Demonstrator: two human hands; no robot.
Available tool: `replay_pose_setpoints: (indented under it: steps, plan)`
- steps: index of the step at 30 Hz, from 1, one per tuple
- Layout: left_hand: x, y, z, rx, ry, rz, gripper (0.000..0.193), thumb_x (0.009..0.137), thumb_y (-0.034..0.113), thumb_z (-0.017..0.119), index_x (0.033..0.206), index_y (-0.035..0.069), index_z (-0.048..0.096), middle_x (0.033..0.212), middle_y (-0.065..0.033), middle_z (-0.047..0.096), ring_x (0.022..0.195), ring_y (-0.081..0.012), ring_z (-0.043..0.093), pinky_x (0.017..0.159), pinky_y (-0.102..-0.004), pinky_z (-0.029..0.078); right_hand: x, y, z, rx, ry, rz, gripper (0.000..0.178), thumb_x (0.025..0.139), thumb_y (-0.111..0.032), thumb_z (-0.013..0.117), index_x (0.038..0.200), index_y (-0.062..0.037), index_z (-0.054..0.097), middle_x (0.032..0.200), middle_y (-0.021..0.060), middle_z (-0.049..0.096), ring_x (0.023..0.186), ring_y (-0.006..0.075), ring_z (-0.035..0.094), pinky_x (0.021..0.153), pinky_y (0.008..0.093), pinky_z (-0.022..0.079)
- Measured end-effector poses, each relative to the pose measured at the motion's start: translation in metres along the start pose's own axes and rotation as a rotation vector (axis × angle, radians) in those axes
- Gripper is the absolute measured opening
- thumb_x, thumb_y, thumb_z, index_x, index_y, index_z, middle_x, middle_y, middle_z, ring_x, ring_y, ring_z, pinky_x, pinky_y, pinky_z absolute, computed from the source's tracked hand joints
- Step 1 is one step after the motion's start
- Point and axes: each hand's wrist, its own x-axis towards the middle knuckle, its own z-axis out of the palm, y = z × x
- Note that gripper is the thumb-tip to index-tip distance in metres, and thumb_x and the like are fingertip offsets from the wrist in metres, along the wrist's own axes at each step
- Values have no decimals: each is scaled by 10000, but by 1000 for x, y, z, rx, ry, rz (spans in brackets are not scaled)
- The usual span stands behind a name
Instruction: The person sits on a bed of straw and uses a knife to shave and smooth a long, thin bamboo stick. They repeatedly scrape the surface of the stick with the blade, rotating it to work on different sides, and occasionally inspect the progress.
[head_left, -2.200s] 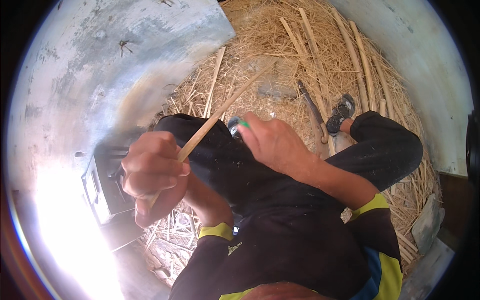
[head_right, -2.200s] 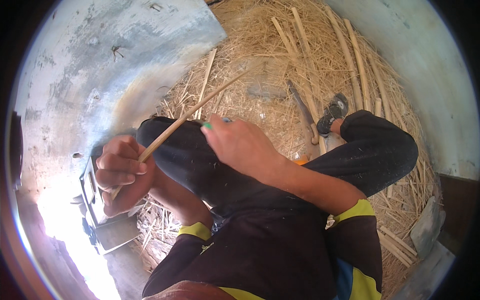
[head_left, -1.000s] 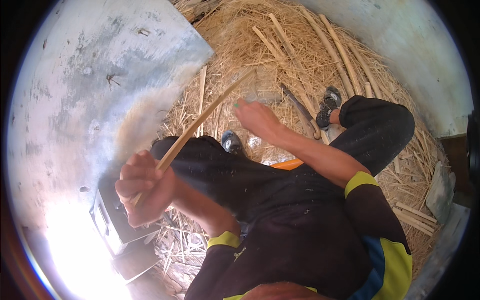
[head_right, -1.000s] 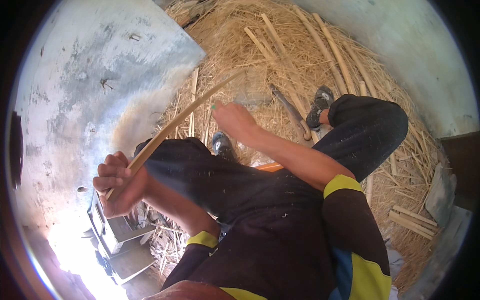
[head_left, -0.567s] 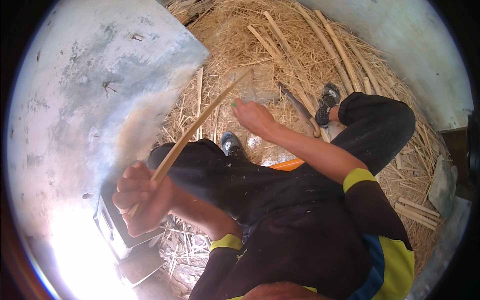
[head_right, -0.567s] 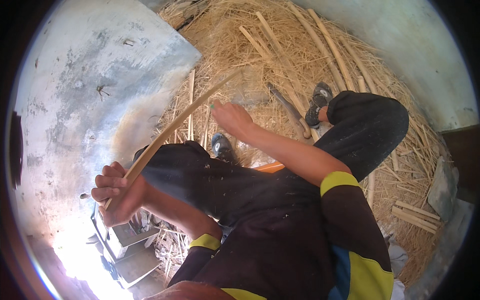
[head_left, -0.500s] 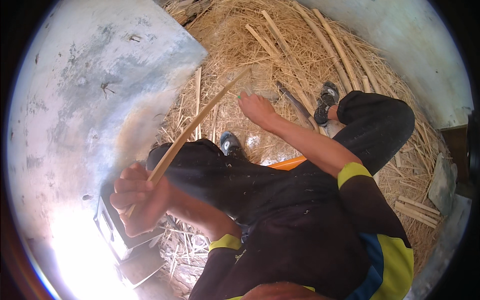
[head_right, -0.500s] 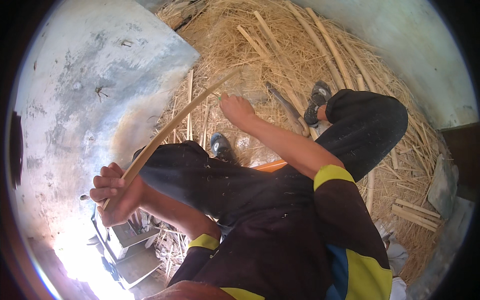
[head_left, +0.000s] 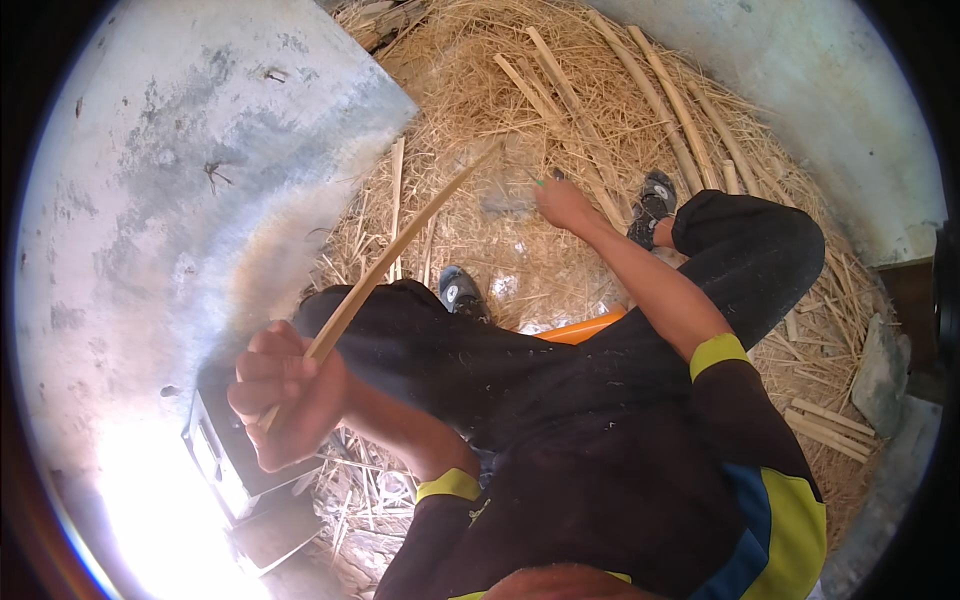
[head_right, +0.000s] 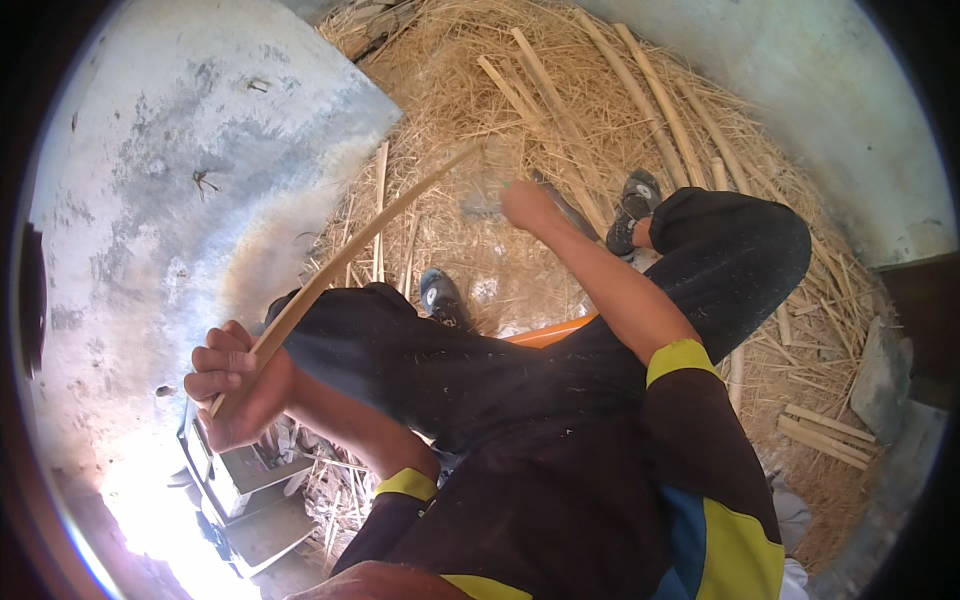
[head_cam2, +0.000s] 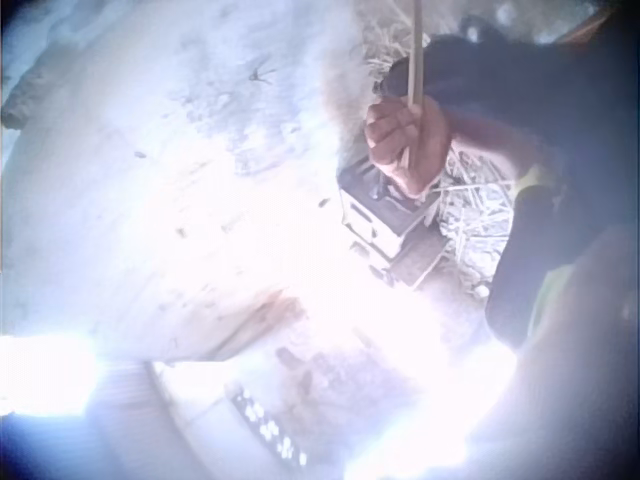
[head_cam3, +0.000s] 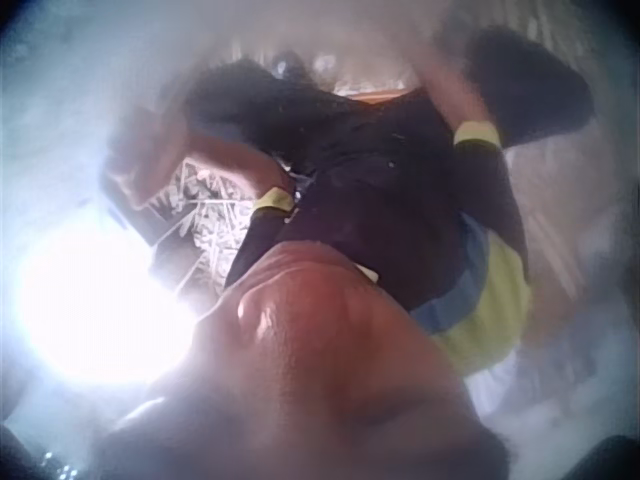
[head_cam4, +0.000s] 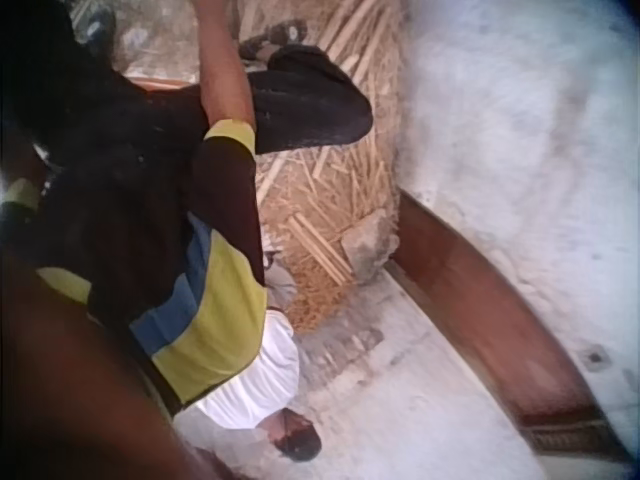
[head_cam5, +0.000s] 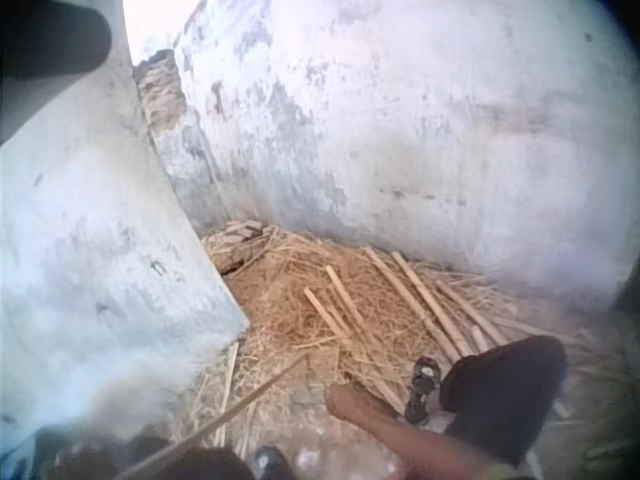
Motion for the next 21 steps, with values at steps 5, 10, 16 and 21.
replay_pose_setpoints:
  steps: [5, 10, 16, 21]
  plan:
    - [3, 1, 8, -13, 30, 47, 213, 682, 254, 396, 624, 57, 452, 508, -107, 436, 402, -111, 247, 430, -280, 182, -18, -92, -57, 364, 209, -134, 332, 944, -241, 385, 1029, 29, 557, 855, 254, 638, 788, 414, 636, 690, 494, 518]
    - [3, -11, 8, -1, -5, 90, 284, 735, 296, 387, 625, 43, 455, 513, -126, 451, 414, -110, 276, 428, -279, 191, 23, -4, 32, 224, 71, 406, 242, 861, -171, 519, 932, -6, 682, 938, 219, 670, 879, 347, 666, 749, 434, 536]
    - [-3, -4, 12, -29, 113, 55, 396, 794, 398, 371, 601, 58, 435, 482, -108, 424, 421, -110, 259, 430, -274, 189, 20, 29, 49, 142, 1, 321, 266, 844, -124, 526, 1020, 16, 667, 1049, 223, 649, 955, 372, 642, 758, 409, 537]
    - [-1, -3, 21, 92, 107, 26, 378, 771, 410, 430, 582, 84, 404, 481, -76, 377, 427, -107, 236, 444, -273, 200, 17, -59, -18, 236, 215, -58, 248, 877, -189, 514, 937, 31, 612, 813, 250, 651, 817, 376, 657, 687, 449, 527]
